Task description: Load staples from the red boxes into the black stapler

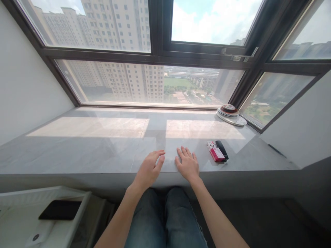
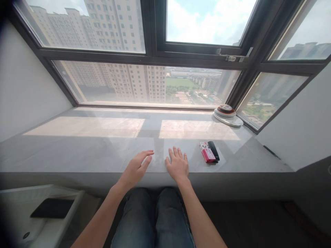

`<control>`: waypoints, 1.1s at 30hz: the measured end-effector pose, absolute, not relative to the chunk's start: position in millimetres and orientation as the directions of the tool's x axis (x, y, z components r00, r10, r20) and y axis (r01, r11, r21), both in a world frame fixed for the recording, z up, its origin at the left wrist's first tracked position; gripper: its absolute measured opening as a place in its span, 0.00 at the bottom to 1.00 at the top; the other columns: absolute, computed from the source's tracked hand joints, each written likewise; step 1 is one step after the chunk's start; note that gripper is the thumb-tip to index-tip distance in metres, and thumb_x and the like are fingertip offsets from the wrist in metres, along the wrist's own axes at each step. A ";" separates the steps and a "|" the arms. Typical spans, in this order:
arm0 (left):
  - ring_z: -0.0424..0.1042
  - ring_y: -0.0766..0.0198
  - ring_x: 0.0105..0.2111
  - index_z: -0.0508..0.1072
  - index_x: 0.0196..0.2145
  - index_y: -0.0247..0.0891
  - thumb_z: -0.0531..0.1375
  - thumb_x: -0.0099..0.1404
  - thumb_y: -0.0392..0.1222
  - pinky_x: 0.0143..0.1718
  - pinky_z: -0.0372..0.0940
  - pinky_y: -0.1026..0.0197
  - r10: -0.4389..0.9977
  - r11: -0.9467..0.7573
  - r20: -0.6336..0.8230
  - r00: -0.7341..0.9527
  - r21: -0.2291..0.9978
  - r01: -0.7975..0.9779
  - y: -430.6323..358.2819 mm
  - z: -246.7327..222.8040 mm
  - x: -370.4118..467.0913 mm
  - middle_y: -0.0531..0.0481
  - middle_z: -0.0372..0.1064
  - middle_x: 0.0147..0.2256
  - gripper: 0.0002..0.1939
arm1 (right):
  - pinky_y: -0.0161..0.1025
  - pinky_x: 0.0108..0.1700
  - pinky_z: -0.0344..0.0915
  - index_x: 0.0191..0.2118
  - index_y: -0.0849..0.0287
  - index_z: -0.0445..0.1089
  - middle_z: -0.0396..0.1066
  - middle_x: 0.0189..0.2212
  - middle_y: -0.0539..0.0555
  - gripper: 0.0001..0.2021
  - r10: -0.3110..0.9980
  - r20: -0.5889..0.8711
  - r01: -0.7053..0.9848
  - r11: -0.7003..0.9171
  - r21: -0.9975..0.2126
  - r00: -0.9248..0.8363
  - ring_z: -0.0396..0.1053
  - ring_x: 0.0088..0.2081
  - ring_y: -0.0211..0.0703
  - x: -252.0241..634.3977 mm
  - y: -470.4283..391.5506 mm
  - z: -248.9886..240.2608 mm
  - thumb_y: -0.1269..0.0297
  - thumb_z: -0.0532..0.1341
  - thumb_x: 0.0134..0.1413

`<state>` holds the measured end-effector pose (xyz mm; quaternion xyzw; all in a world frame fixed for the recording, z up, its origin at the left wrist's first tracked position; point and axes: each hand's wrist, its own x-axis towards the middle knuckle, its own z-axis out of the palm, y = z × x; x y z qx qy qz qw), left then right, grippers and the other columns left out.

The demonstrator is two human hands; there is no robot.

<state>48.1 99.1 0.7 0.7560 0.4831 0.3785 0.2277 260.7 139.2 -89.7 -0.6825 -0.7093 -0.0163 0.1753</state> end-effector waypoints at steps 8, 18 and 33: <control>0.40 0.51 0.72 0.55 0.70 0.39 0.46 0.75 0.54 0.70 0.40 0.42 0.920 -0.347 0.279 0.277 0.247 0.905 164.5 -84.9 77.4 0.43 0.44 0.71 0.31 | 0.52 0.71 0.36 0.71 0.45 0.55 0.47 0.72 0.49 0.27 0.963 0.270 0.974 0.057 -0.219 0.005 0.41 0.72 0.48 260.3 139.9 -88.0 0.52 0.50 0.70; 0.40 0.55 0.72 0.53 0.71 0.48 0.45 0.75 0.57 0.71 0.36 0.43 0.928 -0.315 0.267 0.259 0.194 0.929 165.8 -88.6 84.2 0.49 0.43 0.72 0.31 | 0.54 0.70 0.36 0.71 0.46 0.55 0.45 0.72 0.50 0.27 0.968 0.252 0.974 0.060 -0.218 -0.004 0.40 0.72 0.50 262.4 139.5 -83.7 0.53 0.50 0.70; 0.41 0.55 0.72 0.55 0.70 0.49 0.45 0.75 0.55 0.71 0.39 0.44 0.929 -0.316 0.266 0.257 0.210 0.926 168.0 -85.2 82.5 0.51 0.44 0.72 0.29 | 0.52 0.50 0.68 0.60 0.51 0.72 0.74 0.46 0.64 0.27 0.826 0.518 0.865 0.078 -0.495 0.222 0.71 0.47 0.57 405.3 174.0 -41.4 0.43 0.52 0.66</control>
